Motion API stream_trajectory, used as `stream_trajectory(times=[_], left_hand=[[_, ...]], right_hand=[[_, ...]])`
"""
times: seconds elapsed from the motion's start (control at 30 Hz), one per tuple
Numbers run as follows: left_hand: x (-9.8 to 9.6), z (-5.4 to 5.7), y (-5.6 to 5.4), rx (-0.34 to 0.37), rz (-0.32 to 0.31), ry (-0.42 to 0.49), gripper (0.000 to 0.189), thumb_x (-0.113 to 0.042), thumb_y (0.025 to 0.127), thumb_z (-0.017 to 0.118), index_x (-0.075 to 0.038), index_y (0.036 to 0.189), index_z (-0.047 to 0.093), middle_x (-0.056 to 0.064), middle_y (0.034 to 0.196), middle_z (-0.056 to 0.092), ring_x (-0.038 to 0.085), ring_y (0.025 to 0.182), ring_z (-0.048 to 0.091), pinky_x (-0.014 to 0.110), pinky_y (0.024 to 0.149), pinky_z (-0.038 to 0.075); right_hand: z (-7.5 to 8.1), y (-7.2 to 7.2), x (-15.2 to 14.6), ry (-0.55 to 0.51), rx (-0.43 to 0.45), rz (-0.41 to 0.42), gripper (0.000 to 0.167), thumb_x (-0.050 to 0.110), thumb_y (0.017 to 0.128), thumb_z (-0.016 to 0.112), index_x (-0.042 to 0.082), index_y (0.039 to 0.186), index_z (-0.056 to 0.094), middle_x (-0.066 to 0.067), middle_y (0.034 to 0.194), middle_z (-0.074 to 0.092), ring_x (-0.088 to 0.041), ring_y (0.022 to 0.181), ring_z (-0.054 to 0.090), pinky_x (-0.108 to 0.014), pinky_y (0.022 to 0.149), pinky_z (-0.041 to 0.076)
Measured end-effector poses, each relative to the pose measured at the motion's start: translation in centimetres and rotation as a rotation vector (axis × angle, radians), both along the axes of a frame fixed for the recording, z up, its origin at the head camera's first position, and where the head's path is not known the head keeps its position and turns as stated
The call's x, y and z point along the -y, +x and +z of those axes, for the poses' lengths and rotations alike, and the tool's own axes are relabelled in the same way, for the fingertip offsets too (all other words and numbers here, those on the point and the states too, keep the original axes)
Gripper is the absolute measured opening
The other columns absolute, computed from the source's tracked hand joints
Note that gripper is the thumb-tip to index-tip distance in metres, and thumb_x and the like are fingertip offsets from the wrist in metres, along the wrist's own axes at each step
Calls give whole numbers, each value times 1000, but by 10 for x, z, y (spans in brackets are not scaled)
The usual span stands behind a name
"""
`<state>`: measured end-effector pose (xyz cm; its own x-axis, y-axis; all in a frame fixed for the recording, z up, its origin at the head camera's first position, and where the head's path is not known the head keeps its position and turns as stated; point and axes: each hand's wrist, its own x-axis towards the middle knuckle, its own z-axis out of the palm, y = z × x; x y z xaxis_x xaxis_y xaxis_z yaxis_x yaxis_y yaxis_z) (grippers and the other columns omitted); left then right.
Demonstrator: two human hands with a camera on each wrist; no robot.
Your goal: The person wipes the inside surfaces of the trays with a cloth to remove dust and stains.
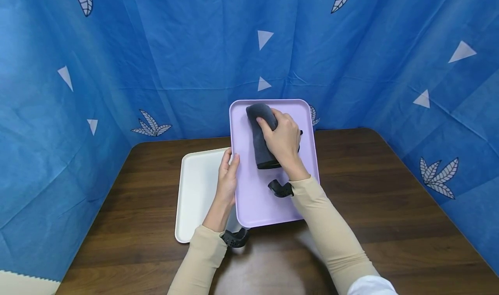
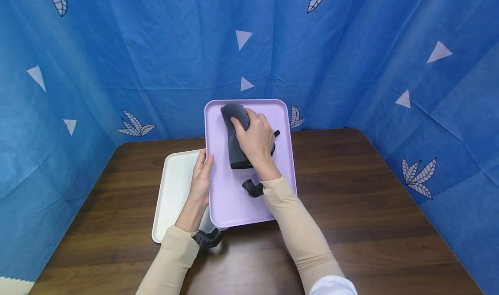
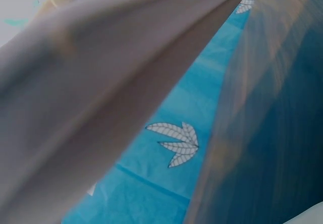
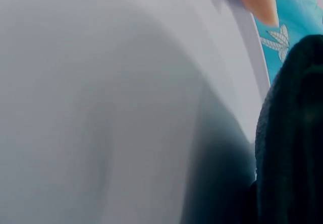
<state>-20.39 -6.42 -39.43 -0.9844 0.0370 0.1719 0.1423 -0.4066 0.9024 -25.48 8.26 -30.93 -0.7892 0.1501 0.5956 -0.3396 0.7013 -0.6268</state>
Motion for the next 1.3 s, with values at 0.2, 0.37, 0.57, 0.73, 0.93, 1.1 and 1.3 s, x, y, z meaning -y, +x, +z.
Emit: stream_trajectory(times=[0.2, 0.37, 0.57, 0.73, 0.93, 1.1, 1.3], left_hand=[[3, 0, 0, -2, 10, -5, 35, -30, 105, 43, -13, 136, 44, -6, 106, 63, 7, 90, 65, 22, 74, 54], [4, 2, 1, -15, 14, -10, 36, -30, 105, 43, -14, 138, 43, -8, 104, 63, 7, 89, 65, 22, 73, 53], [6, 3, 1, -26, 14, -5, 35, -29, 105, 43, -16, 138, 43, -8, 104, 64, 7, 88, 65, 22, 72, 54], [7, 4, 1, -34, 26, 10, 34, -28, 105, 44, -16, 136, 44, -7, 102, 64, 7, 86, 66, 22, 71, 54], [8, 3, 1, -28, 20, 12, 35, -29, 105, 44, -15, 137, 43, -8, 100, 65, 7, 86, 66, 22, 71, 55], [8, 3, 1, -37, 16, 9, 34, -28, 105, 43, -15, 137, 43, -8, 102, 64, 7, 87, 66, 22, 72, 54], [7, 3, 1, -28, 18, 18, 31, -27, 105, 42, -16, 135, 44, -8, 101, 64, 7, 86, 66, 22, 71, 54]], right_hand=[[1, -2, -14, -23, 21, -49, 44, 39, 90, 69, 7, 120, 69, -18, 106, 70, -33, 96, 65, -49, 77, 50], [3, -1, -28, -33, 52, -89, 46, 40, 90, 68, 6, 121, 68, -18, 109, 70, -35, 98, 64, -51, 78, 49], [3, 0, -44, -25, 93, -143, 49, 42, 91, 65, 5, 123, 66, -20, 111, 69, -36, 99, 62, -52, 79, 48], [1, 0, -54, -28, 99, -192, 51, 42, 91, 65, 5, 126, 65, -22, 109, 67, -37, 99, 61, -53, 79, 48], [-2, 0, -56, -30, 96, -191, 51, 43, 91, 66, 5, 126, 65, -22, 110, 67, -37, 99, 61, -53, 79, 48], [-3, 1, -52, -28, 89, -182, 51, 42, 91, 66, 4, 126, 65, -22, 109, 67, -37, 98, 61, -53, 78, 48], [-3, 4, -41, -5, 84, -154, 52, 42, 91, 66, 5, 128, 63, -21, 114, 66, -37, 100, 61, -54, 77, 49]])
